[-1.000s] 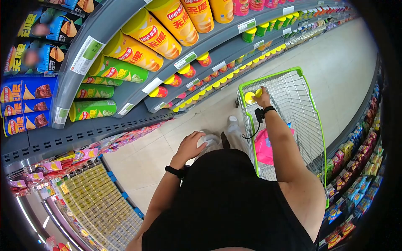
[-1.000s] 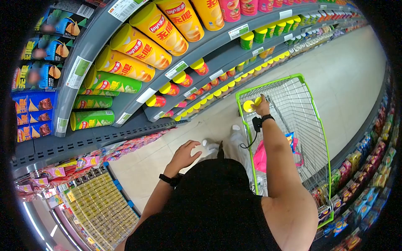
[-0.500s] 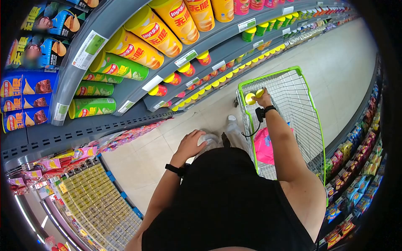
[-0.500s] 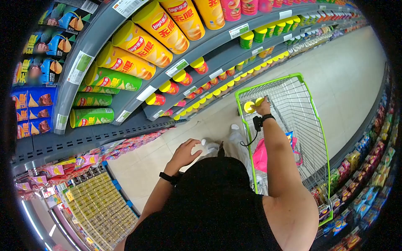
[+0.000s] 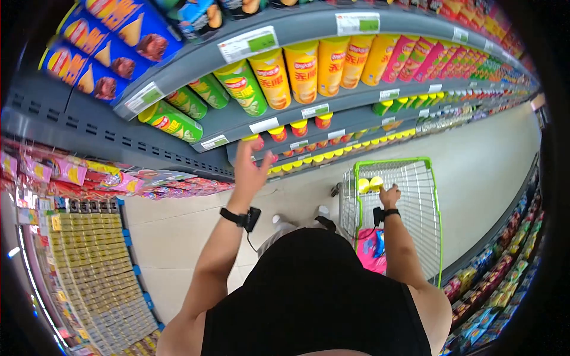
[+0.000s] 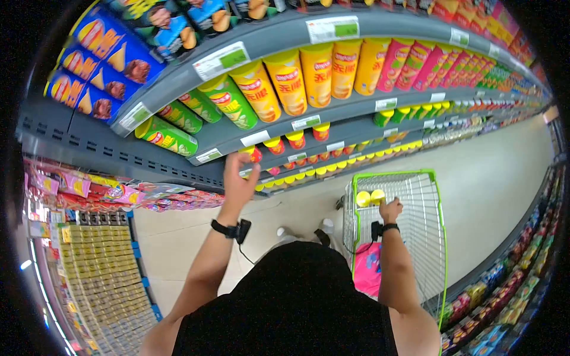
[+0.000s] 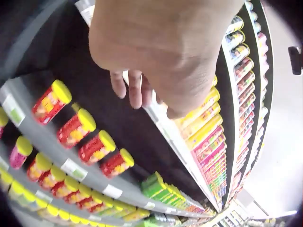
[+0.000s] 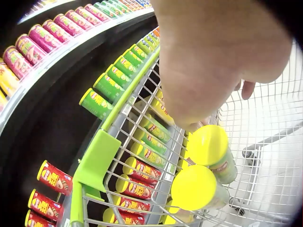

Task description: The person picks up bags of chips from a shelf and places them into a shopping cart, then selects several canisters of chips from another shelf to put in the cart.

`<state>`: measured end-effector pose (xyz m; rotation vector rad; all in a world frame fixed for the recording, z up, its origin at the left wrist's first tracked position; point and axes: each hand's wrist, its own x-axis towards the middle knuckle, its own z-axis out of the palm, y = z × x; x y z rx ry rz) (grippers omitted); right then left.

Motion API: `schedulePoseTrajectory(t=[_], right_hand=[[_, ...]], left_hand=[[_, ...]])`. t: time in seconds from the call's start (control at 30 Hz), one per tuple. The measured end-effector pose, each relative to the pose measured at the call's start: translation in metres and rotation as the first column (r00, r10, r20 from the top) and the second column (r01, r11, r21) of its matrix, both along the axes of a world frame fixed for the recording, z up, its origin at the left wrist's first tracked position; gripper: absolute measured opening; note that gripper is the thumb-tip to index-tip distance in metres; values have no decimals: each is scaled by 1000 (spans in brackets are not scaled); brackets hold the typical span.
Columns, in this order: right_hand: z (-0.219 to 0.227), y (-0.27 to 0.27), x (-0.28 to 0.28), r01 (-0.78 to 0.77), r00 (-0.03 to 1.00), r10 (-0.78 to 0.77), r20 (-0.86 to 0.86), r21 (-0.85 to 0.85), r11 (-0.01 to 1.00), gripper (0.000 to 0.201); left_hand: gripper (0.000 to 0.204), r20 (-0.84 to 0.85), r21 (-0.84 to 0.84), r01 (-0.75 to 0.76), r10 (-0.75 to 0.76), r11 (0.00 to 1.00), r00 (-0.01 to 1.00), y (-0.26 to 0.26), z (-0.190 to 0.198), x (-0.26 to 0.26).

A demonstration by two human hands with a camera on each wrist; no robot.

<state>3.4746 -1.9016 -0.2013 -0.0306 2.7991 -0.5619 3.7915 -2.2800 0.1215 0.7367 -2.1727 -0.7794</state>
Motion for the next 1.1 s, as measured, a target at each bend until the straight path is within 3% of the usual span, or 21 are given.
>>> schedulePoseTrajectory(t=[0.07, 0.17, 0.27, 0.33, 0.5, 0.6, 0.67, 0.77, 0.8, 0.83, 0.87, 0.97, 1.0, 1.03, 1.07, 1.1], right_hand=[[10, 6, 0, 17, 999, -18, -49, -14, 1000, 83], [16, 18, -2, 36, 995, -38, -93, -22, 999, 83], [33, 23, 6, 37, 987, -48, -152, -76, 996, 79], [40, 27, 13, 18, 984, -32, -178, -77, 997, 78], [56, 23, 40, -47, 993, 27, -117, -171, 984, 69], [68, 18, 53, -76, 996, 83, 12, -282, 956, 59], [76, 11, 59, -112, 992, 124, 17, -308, 945, 56], [100, -8, 63, -245, 969, 219, -112, -364, 898, 44], [106, -15, 61, -291, 956, 253, -145, -391, 873, 41], [117, -29, 62, -300, 953, 273, -131, -532, 792, 32], [140, -49, 65, -377, 919, 372, -131, -569, 730, 29], [232, -110, 114, -527, 785, 606, -131, -655, 542, 19], [257, -135, 127, -574, 731, 667, -143, -657, 489, 16], [268, -153, 138, -578, 683, 723, -104, -683, 447, 15], [291, -173, 154, -586, 604, 789, -112, -734, 345, 22], [307, -193, 168, -480, 505, 861, -64, -850, 218, 34]], left_hand=[[51, -58, -81, -127, 122, 989, 991, -31, 28, -9], [67, -158, -178, -204, 177, 963, 972, -70, 55, -24], [80, -75, -206, -210, 198, 956, 977, -90, 70, -38], [77, -39, -212, -221, 218, 952, 975, -95, 67, -47], [78, 26, -77, -166, 169, 983, 985, -99, 62, -46], [71, -13, -130, -127, 126, 983, 992, -96, 62, -31], [70, -119, -296, -108, 75, 949, 990, -90, 54, -18], [70, -167, -424, -12, -65, 905, 984, -77, 46, 12], [70, -165, -447, 35, -121, 894, 979, -70, 44, 23], [73, -189, -390, 83, -168, 917, 967, -61, 41, 34], [75, -215, -335, 136, -216, 932, 952, -51, 39, 45], [73, -224, -49, 189, -196, 981, 955, -11, 31, 80], [79, -126, 50, 200, -193, 978, 973, -5, 5, 96], [84, -122, 50, 233, -225, 971, 967, 1, 1, 109], [85, -165, 170, 271, -244, 948, 956, 9, 3, 122], [84, -170, 265, 307, -269, 914, 948, 15, 0, 134]])
